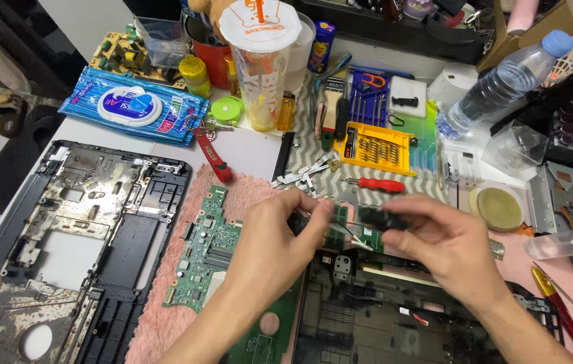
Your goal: The person cleans a small black plastic component using a red-handled brush, then places it into the laptop chassis. They proceed to connect a white ribbon cable to the motherboard and tuck it into the chassis.
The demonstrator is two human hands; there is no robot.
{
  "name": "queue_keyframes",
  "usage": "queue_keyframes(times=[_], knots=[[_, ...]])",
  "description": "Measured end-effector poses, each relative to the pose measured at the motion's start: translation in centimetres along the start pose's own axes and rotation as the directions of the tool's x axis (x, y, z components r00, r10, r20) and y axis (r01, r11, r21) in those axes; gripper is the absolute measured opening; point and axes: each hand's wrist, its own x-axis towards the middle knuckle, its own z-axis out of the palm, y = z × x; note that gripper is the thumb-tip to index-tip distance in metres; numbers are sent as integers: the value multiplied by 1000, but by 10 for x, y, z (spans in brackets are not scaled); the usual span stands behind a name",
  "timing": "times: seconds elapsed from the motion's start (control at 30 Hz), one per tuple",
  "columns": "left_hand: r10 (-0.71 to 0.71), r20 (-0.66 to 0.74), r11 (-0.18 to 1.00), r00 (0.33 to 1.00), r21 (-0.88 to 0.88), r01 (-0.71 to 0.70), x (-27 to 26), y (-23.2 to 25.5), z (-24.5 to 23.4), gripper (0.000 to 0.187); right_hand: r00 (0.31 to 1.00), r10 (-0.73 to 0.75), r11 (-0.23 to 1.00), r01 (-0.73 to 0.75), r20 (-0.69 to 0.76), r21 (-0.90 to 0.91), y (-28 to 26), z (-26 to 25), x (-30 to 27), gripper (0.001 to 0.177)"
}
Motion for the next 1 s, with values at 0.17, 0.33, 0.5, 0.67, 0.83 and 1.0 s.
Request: queue_keyframes(times=[0.17,0.33,0.5,0.67,0.83,1.0], knots=[[-106,8,989,994,-102,106,7,-1,4,31,964,-265,956,265,16,-124,-10,20,-3,26],[-151,0,972,988,-180,149,6,-4,3,29,922,-383,897,386,54,-214,-10,23,-8,21],[-151,-28,973,988,-179,144,2,-8,0,30,864,-500,840,500,60,-211,-8,27,-14,17],[-159,-42,971,986,-186,149,0,-10,0,29,853,-518,813,515,67,-272,-14,33,-15,14],[-171,-59,975,983,-154,161,-2,-13,0,29,857,-513,816,504,47,-283,-12,35,-19,14],[-107,-91,982,990,-165,91,-12,-13,-4,27,849,-526,812,518,47,-270,-17,34,-24,14]])
